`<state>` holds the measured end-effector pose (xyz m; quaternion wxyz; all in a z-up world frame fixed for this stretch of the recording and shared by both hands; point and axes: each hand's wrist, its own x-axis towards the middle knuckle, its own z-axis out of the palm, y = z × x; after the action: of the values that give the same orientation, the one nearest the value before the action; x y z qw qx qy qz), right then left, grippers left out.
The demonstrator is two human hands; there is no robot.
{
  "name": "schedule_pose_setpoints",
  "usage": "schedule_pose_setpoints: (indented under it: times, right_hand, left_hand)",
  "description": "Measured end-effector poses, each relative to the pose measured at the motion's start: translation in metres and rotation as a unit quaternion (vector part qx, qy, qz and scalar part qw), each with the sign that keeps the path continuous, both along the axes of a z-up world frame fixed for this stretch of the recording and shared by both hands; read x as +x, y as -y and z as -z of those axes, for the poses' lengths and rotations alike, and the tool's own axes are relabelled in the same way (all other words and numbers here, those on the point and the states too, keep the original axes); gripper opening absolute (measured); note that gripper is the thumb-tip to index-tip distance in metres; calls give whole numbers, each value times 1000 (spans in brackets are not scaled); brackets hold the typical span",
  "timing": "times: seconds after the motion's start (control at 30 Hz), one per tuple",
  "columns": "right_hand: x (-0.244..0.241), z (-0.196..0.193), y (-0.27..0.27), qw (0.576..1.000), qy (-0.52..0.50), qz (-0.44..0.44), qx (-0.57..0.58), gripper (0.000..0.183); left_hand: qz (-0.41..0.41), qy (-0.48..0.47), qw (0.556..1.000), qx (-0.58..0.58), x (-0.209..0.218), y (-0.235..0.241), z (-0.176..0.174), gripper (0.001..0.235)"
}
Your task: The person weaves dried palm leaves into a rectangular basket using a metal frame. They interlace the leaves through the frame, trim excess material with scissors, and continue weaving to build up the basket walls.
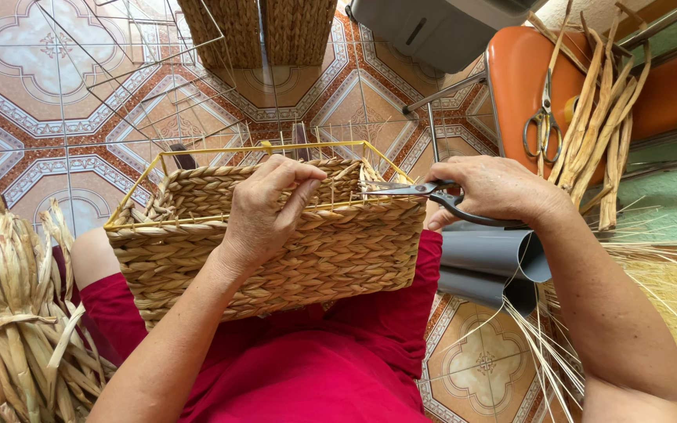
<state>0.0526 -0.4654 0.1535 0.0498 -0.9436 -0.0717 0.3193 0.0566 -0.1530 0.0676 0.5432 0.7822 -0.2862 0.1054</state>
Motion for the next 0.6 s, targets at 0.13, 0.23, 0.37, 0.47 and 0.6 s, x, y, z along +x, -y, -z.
schedule_pose_setpoints:
  times: [0.13, 0.23, 0.37, 0.47, 0.6]
  right_hand:
    - [2, 0, -6, 1000, -8, 1, 10, 76]
    - [3, 0, -9, 999, -35, 22, -9, 70]
    - [4, 7, -4, 999, -28, 8, 18, 61]
    - [0, 14, 1, 999, -24, 14, 41, 55]
    - [-3, 11, 7, 997, 5, 27, 68, 60]
  left_hand:
    - [-15, 34, 999, -6, -6, 0, -5, 11]
    - [-45, 91, 995, -7, -16, -2, -8, 13]
    - [-86, 159, 984, 7, -35, -8, -7, 18]
    - [-94, 174, 980, 21, -48, -14, 0, 21]
    - [-96, 151, 983, 41, -61, -17, 14, 22]
